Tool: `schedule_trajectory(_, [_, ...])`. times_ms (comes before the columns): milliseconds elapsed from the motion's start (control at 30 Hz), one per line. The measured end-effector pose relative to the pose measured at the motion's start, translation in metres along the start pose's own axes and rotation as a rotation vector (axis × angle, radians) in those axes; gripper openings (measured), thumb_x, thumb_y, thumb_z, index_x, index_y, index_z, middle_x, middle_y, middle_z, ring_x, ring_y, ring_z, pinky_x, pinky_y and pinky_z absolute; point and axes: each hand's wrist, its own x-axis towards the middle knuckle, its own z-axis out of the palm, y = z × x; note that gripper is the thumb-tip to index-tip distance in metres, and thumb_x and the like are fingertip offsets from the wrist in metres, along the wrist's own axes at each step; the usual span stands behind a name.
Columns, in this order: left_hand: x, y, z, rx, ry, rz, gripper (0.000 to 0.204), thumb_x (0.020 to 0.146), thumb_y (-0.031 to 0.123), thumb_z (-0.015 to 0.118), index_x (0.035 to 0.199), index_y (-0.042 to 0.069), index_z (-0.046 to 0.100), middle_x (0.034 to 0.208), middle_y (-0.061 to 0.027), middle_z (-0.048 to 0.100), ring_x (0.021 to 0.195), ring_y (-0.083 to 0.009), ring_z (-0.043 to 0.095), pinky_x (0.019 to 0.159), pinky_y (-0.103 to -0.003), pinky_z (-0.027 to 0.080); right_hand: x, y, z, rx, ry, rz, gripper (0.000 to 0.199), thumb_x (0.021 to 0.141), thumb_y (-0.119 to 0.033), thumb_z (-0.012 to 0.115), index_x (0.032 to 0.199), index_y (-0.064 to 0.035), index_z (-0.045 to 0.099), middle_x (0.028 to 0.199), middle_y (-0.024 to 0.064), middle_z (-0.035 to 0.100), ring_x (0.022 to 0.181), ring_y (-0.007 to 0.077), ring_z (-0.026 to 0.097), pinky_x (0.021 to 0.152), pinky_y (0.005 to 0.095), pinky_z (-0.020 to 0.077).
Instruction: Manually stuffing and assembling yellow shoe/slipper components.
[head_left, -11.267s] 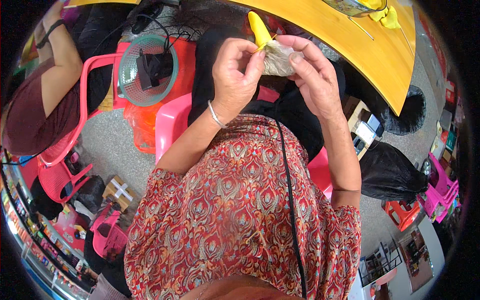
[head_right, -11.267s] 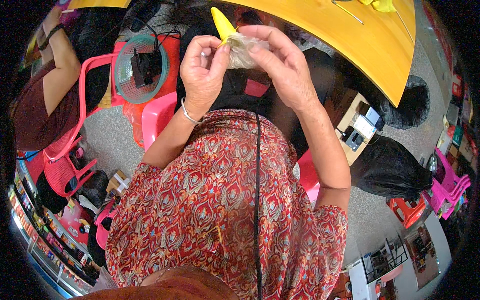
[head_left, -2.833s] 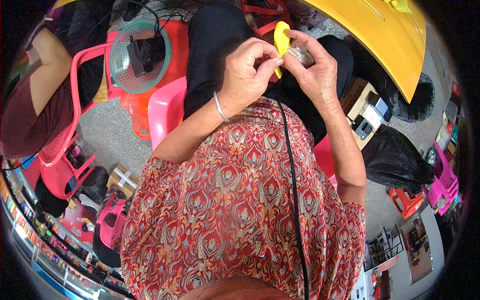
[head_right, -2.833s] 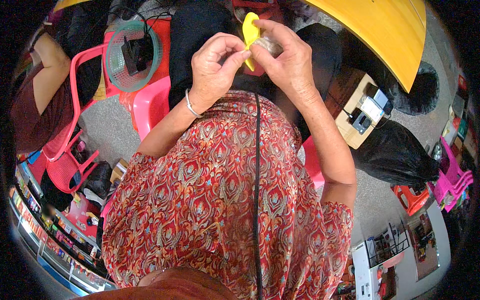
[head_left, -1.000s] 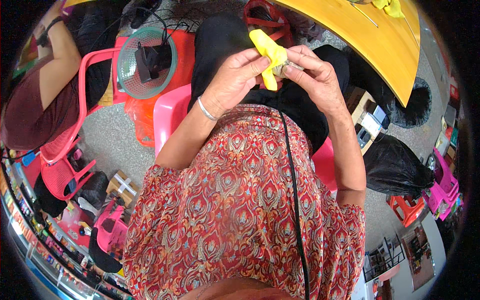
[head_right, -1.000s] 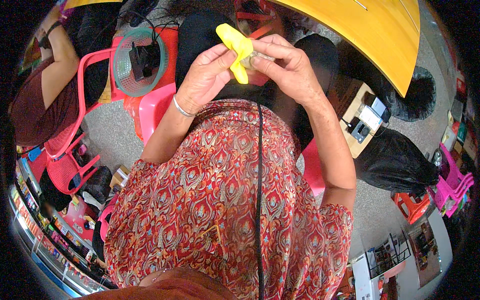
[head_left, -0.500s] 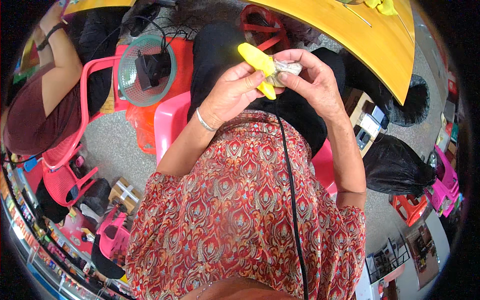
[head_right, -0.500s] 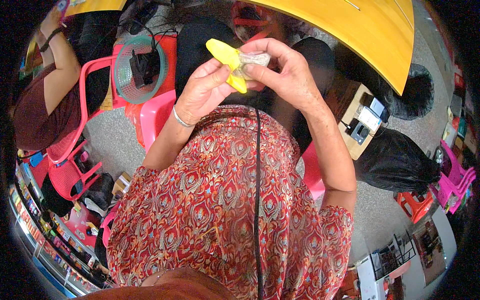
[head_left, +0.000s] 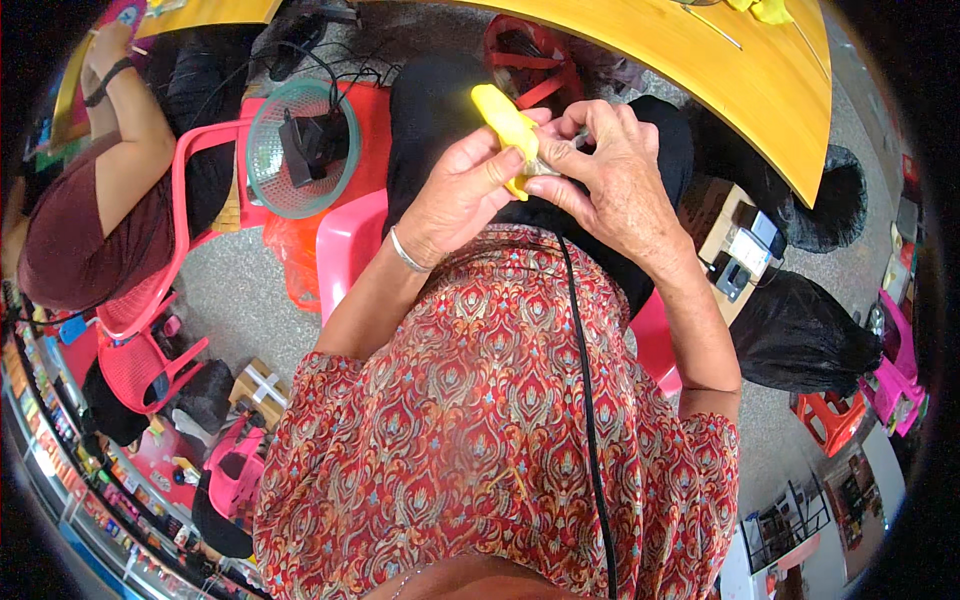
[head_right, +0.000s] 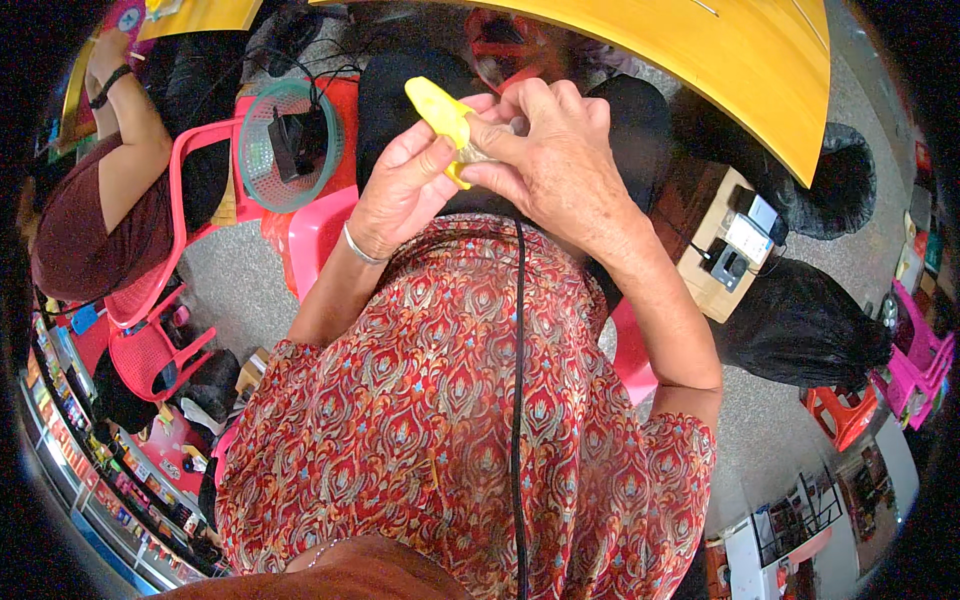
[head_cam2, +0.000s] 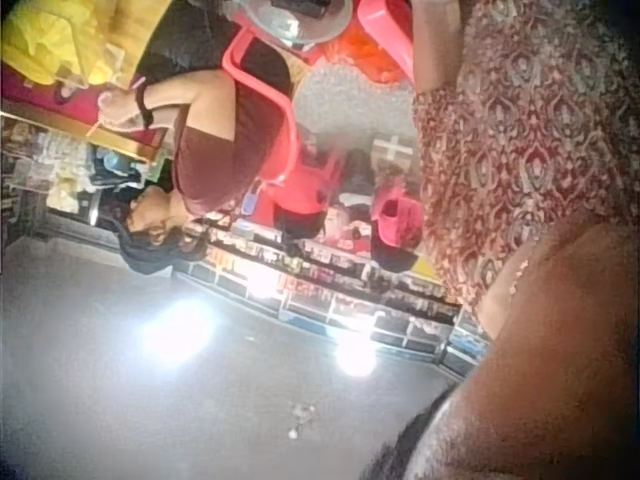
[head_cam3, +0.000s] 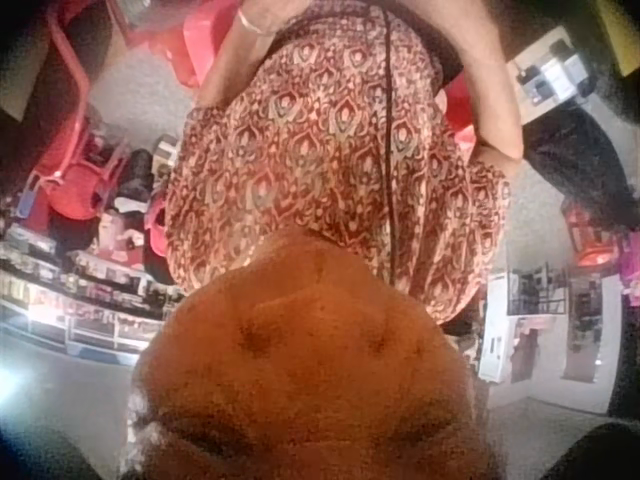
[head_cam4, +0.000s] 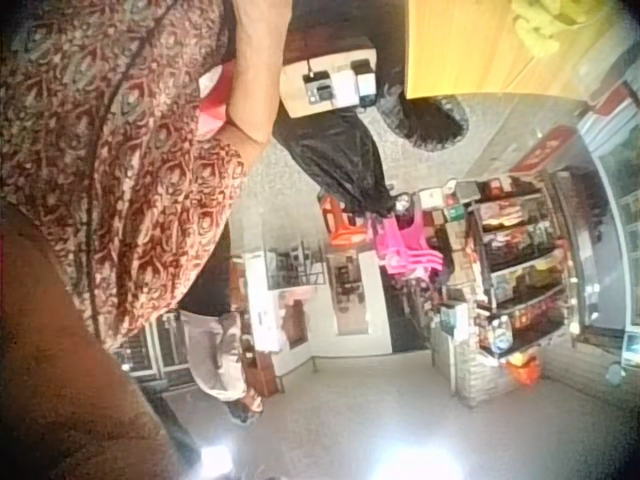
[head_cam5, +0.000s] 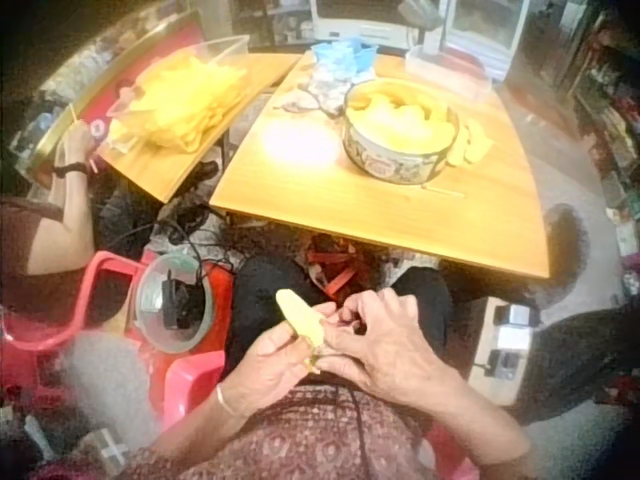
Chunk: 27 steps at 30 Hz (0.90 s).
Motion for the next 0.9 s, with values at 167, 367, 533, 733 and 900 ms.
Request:
schedule_trajectory(167, [0.005, -0.002, -0.006, 0.043, 0.045, -0.027, 0.048, 0.098, 0.019, 0.048, 0.138, -0.004, 0.034, 0.134, -0.0167, 0.048, 0.126, -0.0244, 0.047, 0.107, -0.042, 0.037, -0.003, 0.001, 0.009, -0.018, 0.011, 0.084, 0.036, 0.076, -0.035, 0.072, 0.105, -0.0148, 0.069, 0.090, 0.0058, 0.051, 0.089, 0.0235, 0.049, 0.073, 0.0389, 0.0330])
schedule_trajectory(367, [0.002, -0.010, -0.014, -0.144, 0.100, -0.058, 0.039, 0.098, 0.023, 0.049, 0.127, -0.002, 0.048, 0.118, -0.0097, 0.058, 0.109, -0.0189, 0.057, 0.095, -0.035, 0.046, -0.006, 0.015, 0.031, 0.592, 0.064, 0.201, 0.034, 0.084, -0.024, 0.067, 0.114, -0.0068, 0.065, 0.084, 0.0076, 0.055, 0.080, 0.0196, 0.051, 0.072, 0.0306, 0.0412])
schedule_trajectory(533, [0.003, -0.008, -0.013, -0.185, 0.044, -0.025, 0.039, 0.099, 0.027, 0.046, 0.125, -0.002, 0.049, 0.117, -0.0106, 0.059, 0.107, -0.0207, 0.058, 0.092, -0.039, 0.050, -0.005, 0.025, 0.030, 0.677, 0.020, 0.210, 0.033, 0.085, -0.016, 0.066, 0.116, -0.0072, 0.065, 0.085, 0.0051, 0.055, 0.080, 0.0145, 0.051, 0.073, 0.0269, 0.0433])
schedule_trajectory(733, [0.004, -0.012, -0.008, -0.113, 0.070, -0.035, 0.041, 0.100, 0.027, 0.043, 0.128, -0.003, 0.046, 0.120, -0.0124, 0.056, 0.110, -0.0222, 0.057, 0.095, -0.041, 0.049, -0.004, 0.022, 0.028, 0.590, 0.113, 0.254, 0.028, 0.082, -0.014, 0.069, 0.110, -0.0064, 0.068, 0.087, 0.0047, 0.056, 0.081, 0.0137, 0.055, 0.073, 0.0251, 0.0449])
schedule_trajectory(900, [0.004, -0.013, -0.005, -0.024, 0.043, -0.062, 0.040, 0.101, 0.025, 0.042, 0.128, -0.004, 0.045, 0.121, -0.0129, 0.056, 0.111, -0.0227, 0.056, 0.095, -0.042, 0.048, -0.004, 0.024, 0.024, 0.510, 0.158, 0.280, 0.033, 0.075, -0.014, 0.074, 0.106, -0.0049, 0.064, 0.091, 0.0062, 0.058, 0.083, 0.0146, 0.058, 0.074, 0.0268, 0.0477])
